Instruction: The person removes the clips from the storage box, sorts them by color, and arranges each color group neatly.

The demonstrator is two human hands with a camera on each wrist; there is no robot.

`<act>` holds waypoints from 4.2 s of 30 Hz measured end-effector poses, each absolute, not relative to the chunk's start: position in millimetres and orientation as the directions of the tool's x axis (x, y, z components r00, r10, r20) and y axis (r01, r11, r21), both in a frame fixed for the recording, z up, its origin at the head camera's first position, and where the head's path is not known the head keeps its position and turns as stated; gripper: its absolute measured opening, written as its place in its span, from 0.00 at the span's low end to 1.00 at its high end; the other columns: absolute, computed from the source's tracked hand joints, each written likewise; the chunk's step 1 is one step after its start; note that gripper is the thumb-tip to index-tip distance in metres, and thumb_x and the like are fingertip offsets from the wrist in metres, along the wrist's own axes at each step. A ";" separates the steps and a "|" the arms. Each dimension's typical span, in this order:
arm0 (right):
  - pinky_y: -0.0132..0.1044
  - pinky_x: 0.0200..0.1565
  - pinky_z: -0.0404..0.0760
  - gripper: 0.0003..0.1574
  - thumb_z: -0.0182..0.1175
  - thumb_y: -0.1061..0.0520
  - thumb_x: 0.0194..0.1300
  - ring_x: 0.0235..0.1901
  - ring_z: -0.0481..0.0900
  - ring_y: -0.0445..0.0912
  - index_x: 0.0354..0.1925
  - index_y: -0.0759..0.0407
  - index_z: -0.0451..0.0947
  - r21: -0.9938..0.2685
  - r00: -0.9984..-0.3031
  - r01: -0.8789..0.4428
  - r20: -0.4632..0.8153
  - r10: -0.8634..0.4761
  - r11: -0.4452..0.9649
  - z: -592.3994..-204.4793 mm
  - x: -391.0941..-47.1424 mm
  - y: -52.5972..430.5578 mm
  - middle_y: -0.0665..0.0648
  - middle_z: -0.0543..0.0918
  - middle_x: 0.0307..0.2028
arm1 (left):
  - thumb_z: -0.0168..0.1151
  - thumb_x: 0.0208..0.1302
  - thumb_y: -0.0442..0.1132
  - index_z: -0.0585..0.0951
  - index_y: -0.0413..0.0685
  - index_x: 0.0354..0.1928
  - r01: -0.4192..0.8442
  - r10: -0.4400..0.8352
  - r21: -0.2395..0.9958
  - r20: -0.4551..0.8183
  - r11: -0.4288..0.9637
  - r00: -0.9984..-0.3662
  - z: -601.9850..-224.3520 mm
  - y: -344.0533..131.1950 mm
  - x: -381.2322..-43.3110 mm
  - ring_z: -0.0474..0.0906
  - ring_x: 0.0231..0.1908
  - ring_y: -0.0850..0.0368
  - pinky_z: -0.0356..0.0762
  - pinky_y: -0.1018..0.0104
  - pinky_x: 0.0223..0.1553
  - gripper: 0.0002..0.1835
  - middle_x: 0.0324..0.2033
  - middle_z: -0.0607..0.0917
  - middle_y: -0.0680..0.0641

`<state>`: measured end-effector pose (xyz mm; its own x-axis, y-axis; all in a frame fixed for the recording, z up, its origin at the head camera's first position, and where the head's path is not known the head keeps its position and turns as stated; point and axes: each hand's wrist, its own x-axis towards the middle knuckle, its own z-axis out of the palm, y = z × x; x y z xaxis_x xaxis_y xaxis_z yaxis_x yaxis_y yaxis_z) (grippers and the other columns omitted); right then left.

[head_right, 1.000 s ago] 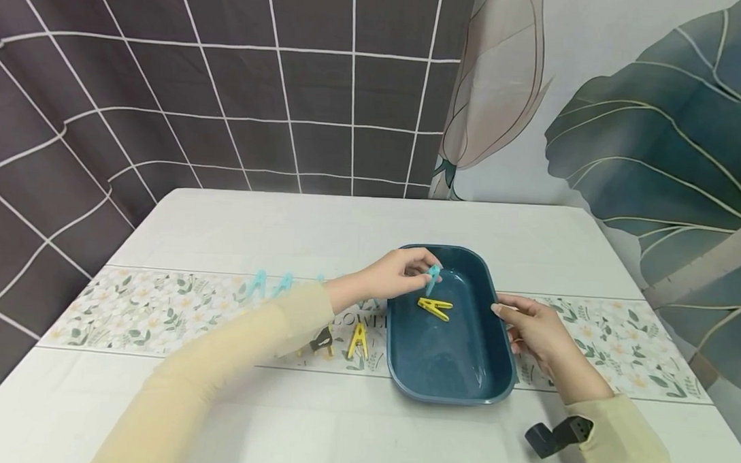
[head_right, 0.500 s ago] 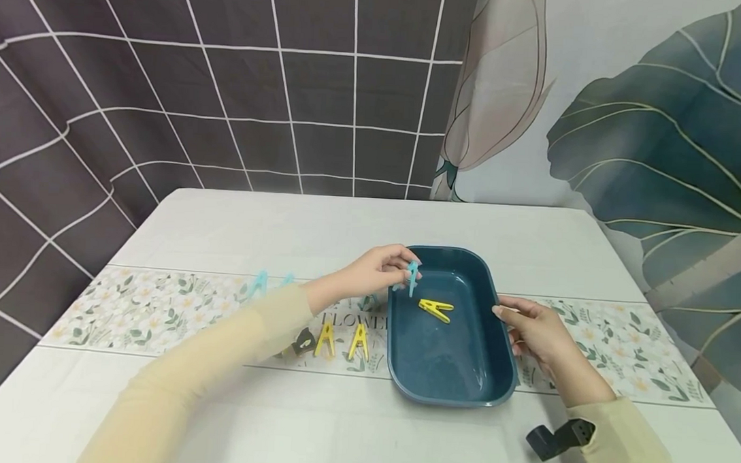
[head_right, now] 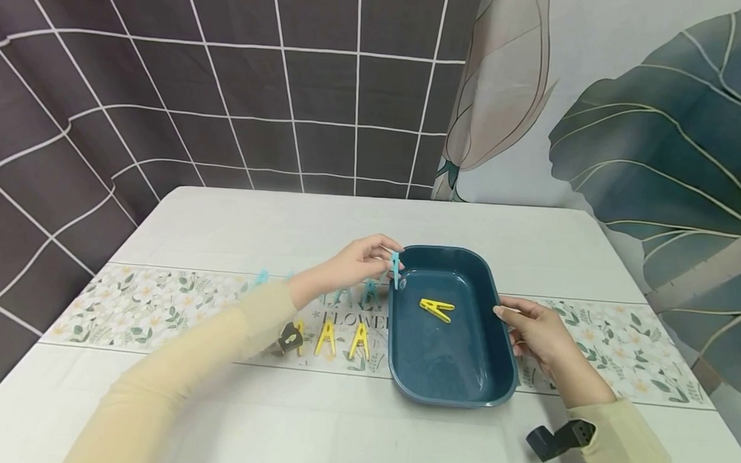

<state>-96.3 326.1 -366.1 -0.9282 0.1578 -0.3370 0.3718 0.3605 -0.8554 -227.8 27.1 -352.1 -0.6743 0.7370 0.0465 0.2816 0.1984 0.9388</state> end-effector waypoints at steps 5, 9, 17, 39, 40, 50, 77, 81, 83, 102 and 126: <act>0.29 0.21 0.76 0.38 0.52 0.47 0.71 0.20 0.71 0.37 0.67 0.70 0.58 -0.851 -0.928 0.373 -0.338 0.158 0.370 -366.0 -96.3 325.3 0.43 0.77 0.24 | 0.48 0.72 0.35 0.69 0.42 0.62 0.259 0.720 0.944 0.034 0.206 -0.693 -351.6 17.2 -229.8 0.77 0.51 0.48 0.80 0.66 0.47 0.18 0.53 0.78 0.38; 0.29 0.21 0.76 0.39 0.52 0.47 0.71 0.20 0.71 0.37 0.68 0.70 0.57 -0.847 -0.927 0.375 -0.341 0.157 0.375 -366.1 -96.7 325.2 0.43 0.77 0.24 | 0.48 0.72 0.35 0.70 0.43 0.61 0.223 0.700 0.949 0.003 0.223 -0.714 -350.9 9.0 -233.2 0.79 0.49 0.48 0.80 0.65 0.48 0.18 0.51 0.80 0.39; 0.29 0.21 0.76 0.39 0.52 0.46 0.71 0.20 0.71 0.38 0.68 0.70 0.56 -0.847 -0.926 0.376 -0.343 0.155 0.375 -366.2 -98.3 325.5 0.42 0.77 0.24 | 0.48 0.71 0.32 0.71 0.41 0.61 0.140 0.664 0.967 -0.036 0.211 -0.747 -343.7 -9.0 -242.0 0.82 0.43 0.51 0.81 0.62 0.47 0.18 0.50 0.80 0.37; 0.29 0.22 0.76 0.40 0.51 0.45 0.71 0.21 0.71 0.38 0.69 0.69 0.55 -0.826 -0.919 0.394 -0.353 0.174 0.403 -366.0 -98.1 324.9 0.42 0.76 0.26 | 0.47 0.70 0.32 0.72 0.40 0.59 0.080 0.550 0.931 -0.139 0.355 -0.824 -340.9 -62.8 -260.5 0.80 0.44 0.50 0.81 0.61 0.49 0.18 0.51 0.79 0.36; 0.29 0.22 0.76 0.40 0.51 0.44 0.71 0.21 0.71 0.38 0.69 0.68 0.56 -0.826 -0.920 0.392 -0.352 0.173 0.404 -365.9 -98.1 324.7 0.42 0.76 0.26 | 0.47 0.70 0.32 0.73 0.40 0.59 0.076 0.542 0.928 -0.145 0.365 -0.828 -340.2 -65.7 -261.5 0.80 0.43 0.52 0.81 0.61 0.49 0.18 0.51 0.79 0.36; 0.29 0.22 0.76 0.35 0.52 0.45 0.70 0.21 0.71 0.38 0.67 0.64 0.63 -0.846 -0.926 0.377 -0.341 0.161 0.376 -364.9 -95.2 326.0 0.42 0.78 0.25 | 0.47 0.70 0.35 0.72 0.40 0.60 0.055 0.499 0.884 -0.210 0.464 -0.841 -338.6 -101.1 -269.5 0.78 0.49 0.48 0.78 0.55 0.54 0.18 0.51 0.79 0.38; 0.29 0.22 0.75 0.38 0.51 0.45 0.71 0.22 0.71 0.38 0.68 0.69 0.58 -0.838 -0.928 0.373 -0.334 0.166 0.399 -363.6 -94.2 323.2 0.42 0.78 0.25 | 0.49 0.69 0.37 0.70 0.32 0.60 0.018 0.483 0.812 -0.329 0.583 -0.812 -349.9 -182.7 -274.6 0.71 0.58 0.43 0.71 0.49 0.60 0.21 0.60 0.72 0.34; 0.29 0.22 0.75 0.39 0.51 0.46 0.71 0.22 0.71 0.38 0.68 0.69 0.57 -0.836 -0.927 0.374 -0.335 0.167 0.400 -363.4 -94.0 322.8 0.42 0.78 0.26 | 0.48 0.70 0.37 0.69 0.32 0.61 0.026 0.472 0.793 -0.336 0.609 -0.815 -352.3 -192.9 -272.4 0.73 0.53 0.49 0.72 0.50 0.60 0.22 0.58 0.73 0.34; 0.29 0.22 0.75 0.39 0.50 0.46 0.72 0.21 0.71 0.38 0.68 0.69 0.57 -0.837 -0.928 0.373 -0.334 0.165 0.401 -363.2 -93.8 322.8 0.42 0.78 0.26 | 0.49 0.70 0.37 0.70 0.31 0.61 0.027 0.466 0.786 -0.339 0.618 -0.817 -353.2 -196.9 -271.3 0.74 0.50 0.52 0.73 0.51 0.59 0.22 0.57 0.74 0.34; 0.29 0.22 0.76 0.38 0.52 0.45 0.71 0.21 0.71 0.38 0.68 0.68 0.58 -0.840 -0.926 0.377 -0.337 0.170 0.389 -362.5 -93.6 322.3 0.42 0.78 0.25 | 0.50 0.67 0.35 0.71 0.30 0.59 -0.034 0.390 0.723 -0.411 0.690 -0.824 -371.6 -203.4 -264.4 0.79 0.46 0.53 0.79 0.58 0.52 0.21 0.53 0.77 0.34; 0.30 0.22 0.75 0.38 0.51 0.46 0.71 0.21 0.72 0.38 0.68 0.68 0.58 -0.835 -0.920 0.391 -0.341 0.194 0.388 -361.5 -94.7 322.4 0.41 0.78 0.25 | 0.50 0.70 0.37 0.75 0.32 0.52 0.127 0.338 0.732 -0.147 0.669 -0.930 -342.4 -147.7 -252.9 0.76 0.47 0.44 0.79 0.56 0.49 0.16 0.46 0.78 0.36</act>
